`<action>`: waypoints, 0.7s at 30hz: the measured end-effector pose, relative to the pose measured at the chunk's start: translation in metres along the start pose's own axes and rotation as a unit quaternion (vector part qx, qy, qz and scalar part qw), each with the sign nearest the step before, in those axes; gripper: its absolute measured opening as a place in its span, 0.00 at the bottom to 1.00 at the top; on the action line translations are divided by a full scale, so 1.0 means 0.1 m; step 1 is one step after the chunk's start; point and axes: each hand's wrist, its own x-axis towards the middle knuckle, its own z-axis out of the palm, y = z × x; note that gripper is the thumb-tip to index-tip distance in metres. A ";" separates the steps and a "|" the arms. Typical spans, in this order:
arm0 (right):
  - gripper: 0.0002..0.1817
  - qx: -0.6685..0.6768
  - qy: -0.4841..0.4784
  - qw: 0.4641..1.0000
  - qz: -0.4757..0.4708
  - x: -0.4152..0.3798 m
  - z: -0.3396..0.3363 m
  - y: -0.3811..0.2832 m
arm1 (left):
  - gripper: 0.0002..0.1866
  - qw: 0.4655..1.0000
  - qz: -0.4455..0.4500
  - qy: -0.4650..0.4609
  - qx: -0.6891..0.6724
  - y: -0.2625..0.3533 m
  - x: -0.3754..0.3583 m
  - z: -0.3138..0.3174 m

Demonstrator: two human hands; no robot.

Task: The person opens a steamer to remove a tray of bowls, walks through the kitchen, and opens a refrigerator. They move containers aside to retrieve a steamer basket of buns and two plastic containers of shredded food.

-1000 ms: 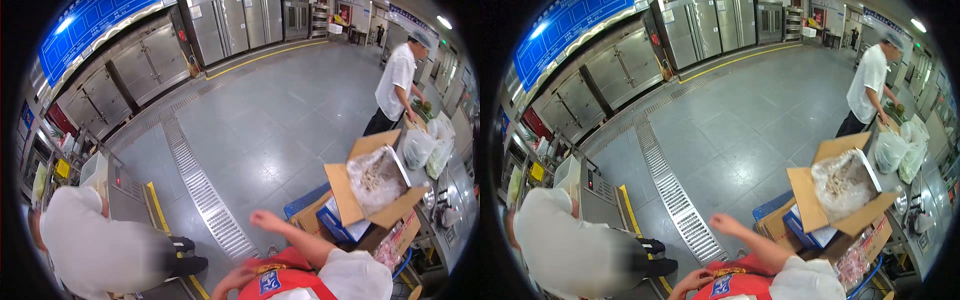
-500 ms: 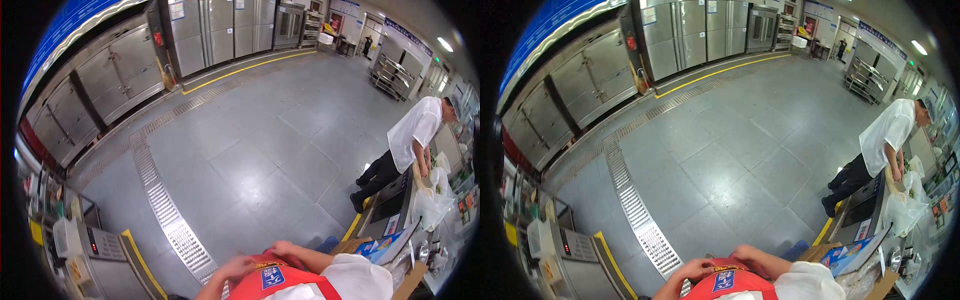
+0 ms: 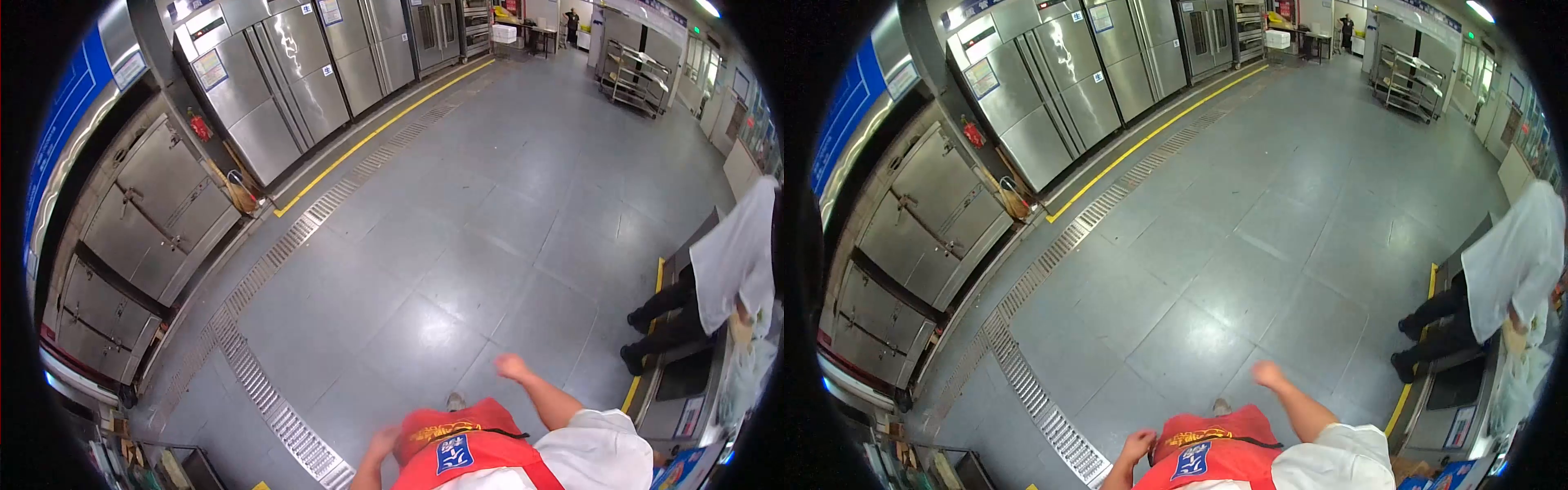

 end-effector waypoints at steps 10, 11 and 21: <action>0.11 0.078 -0.162 0.935 -0.307 3.39 -1.90 -3.39 | 0.09 0.961 -0.129 -0.017 0.242 0.42 2.31 -0.96; 0.11 0.076 -0.207 0.932 -0.288 3.60 -2.01 -3.41 | 0.09 0.949 -0.091 -0.031 0.300 0.76 2.71 -1.11; 0.21 0.072 -0.227 0.966 -0.102 5.97 -3.82 -2.79 | 0.10 0.994 0.101 0.047 0.020 6.07 7.44 -2.43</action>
